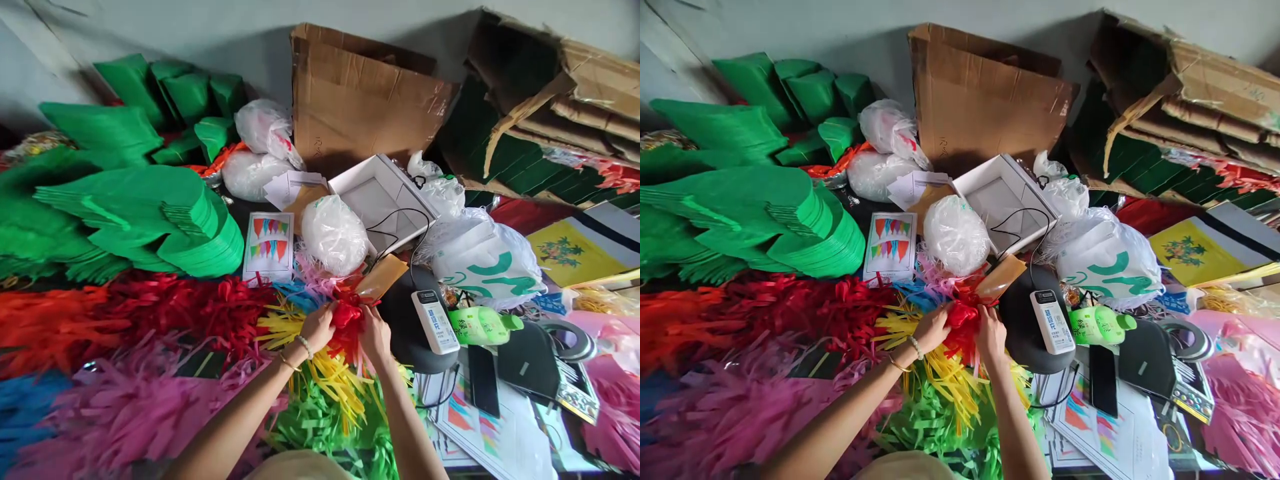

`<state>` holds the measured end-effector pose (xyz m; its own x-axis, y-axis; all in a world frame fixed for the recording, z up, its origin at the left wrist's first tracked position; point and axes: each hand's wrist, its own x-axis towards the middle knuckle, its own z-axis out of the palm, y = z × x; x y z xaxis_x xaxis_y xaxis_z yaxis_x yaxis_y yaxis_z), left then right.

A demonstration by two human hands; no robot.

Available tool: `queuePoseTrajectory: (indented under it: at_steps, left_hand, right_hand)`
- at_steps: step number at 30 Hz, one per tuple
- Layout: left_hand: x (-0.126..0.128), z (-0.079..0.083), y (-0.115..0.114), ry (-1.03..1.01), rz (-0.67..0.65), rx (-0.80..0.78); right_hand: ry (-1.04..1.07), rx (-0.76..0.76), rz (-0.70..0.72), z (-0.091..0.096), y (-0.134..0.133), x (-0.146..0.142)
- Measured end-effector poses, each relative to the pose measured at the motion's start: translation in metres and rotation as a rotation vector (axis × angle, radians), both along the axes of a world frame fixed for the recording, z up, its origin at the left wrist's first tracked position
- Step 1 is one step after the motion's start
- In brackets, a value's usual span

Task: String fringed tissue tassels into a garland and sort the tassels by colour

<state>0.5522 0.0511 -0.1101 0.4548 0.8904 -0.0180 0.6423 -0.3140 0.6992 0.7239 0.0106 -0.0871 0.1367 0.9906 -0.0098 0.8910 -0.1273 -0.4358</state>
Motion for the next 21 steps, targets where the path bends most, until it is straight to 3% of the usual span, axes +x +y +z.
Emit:
queuePoseTrajectory:
  at_steps: [5,7,12,14,16,18,21]
  left_hand:
    - [-0.033,0.021,-0.021,-0.173,0.227,0.288]
    - [-0.039,0.019,-0.042,-0.21,0.215,0.362]
    - [-0.024,-0.01,-0.094,-0.017,-0.443,0.201]
    - [-0.018,-0.019,-0.104,0.015,-0.569,0.182]
    - [-0.019,-0.022,-0.108,0.01,-0.601,0.174]
    - [-0.025,-0.021,-0.109,-0.003,-0.571,0.146]
    - [-0.039,-0.02,-0.109,-0.011,-0.5,0.104]
  right_hand:
    - [0.095,0.043,-0.066,0.03,0.025,0.031]
    - [0.133,0.083,-0.13,0.045,0.044,0.045]
    - [0.024,0.088,-0.301,0.071,0.096,0.062]
    - [-0.069,0.032,-0.311,0.082,0.099,0.062]
    - [-0.187,0.041,-0.262,0.096,0.085,0.059]
    - [-0.297,0.205,-0.227,0.107,0.055,0.052]
    - [-0.34,0.453,-0.24,0.097,-0.009,0.037]
